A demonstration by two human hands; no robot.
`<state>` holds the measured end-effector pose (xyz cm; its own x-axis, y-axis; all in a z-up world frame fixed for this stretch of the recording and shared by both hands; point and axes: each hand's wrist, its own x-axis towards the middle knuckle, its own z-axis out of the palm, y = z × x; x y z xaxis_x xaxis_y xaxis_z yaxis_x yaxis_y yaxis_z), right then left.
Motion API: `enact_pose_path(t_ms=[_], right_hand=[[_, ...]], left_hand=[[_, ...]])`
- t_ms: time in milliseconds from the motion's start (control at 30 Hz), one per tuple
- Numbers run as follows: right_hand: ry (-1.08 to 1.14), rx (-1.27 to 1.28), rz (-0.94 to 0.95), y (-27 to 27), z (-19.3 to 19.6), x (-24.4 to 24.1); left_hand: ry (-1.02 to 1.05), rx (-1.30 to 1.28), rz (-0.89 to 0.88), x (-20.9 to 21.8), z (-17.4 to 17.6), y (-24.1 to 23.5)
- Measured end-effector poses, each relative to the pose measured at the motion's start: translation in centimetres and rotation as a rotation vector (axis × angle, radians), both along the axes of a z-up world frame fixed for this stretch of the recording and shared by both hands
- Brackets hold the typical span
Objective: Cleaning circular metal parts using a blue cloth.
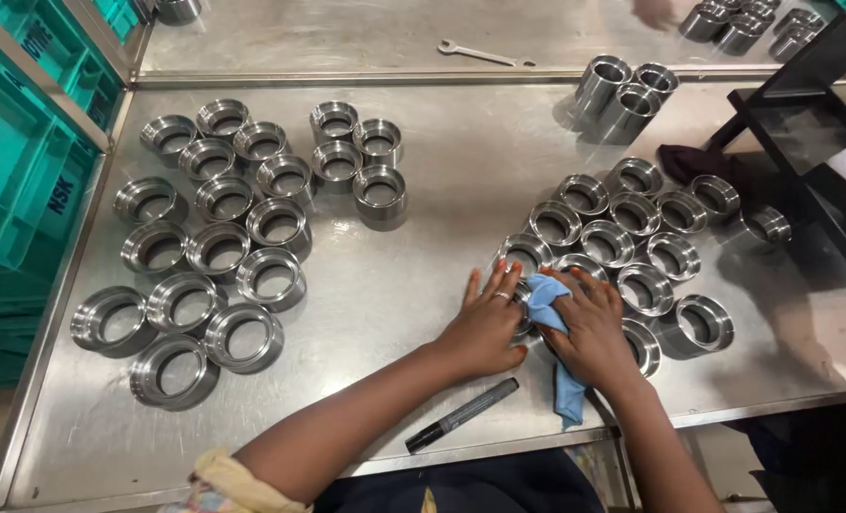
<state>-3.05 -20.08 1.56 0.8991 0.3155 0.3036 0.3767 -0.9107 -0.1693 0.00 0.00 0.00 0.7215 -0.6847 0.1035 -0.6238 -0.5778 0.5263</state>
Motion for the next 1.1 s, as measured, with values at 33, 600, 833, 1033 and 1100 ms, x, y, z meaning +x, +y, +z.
enact_pose_path(t_ms=[33, 600, 833, 1033, 1100], right_hand=[[-0.004, -0.002, -0.001, -0.3, -0.3, 0.0], [0.369, 1.023, 0.238, -2.4, -4.8, -0.1], [0.058, 0.423, -0.073, 1.5, 6.0, 4.7], [-0.615, -0.686, 0.289, 0.6, 14.2, 13.0], [-0.423, -1.109, 0.038, -4.2, 14.4, 18.1]], left_hand=[[-0.004, -0.002, -0.001, -0.5, 0.0, 0.9], [-0.221, -0.304, 0.965, -9.7, -1.8, 28.7], [-0.292, 0.099, 0.916, -9.6, -0.7, 24.2], [-0.299, 0.045, 0.941, -9.9, -0.8, 23.6], [-0.342, 0.058, 0.93, -9.7, -0.7, 23.4]])
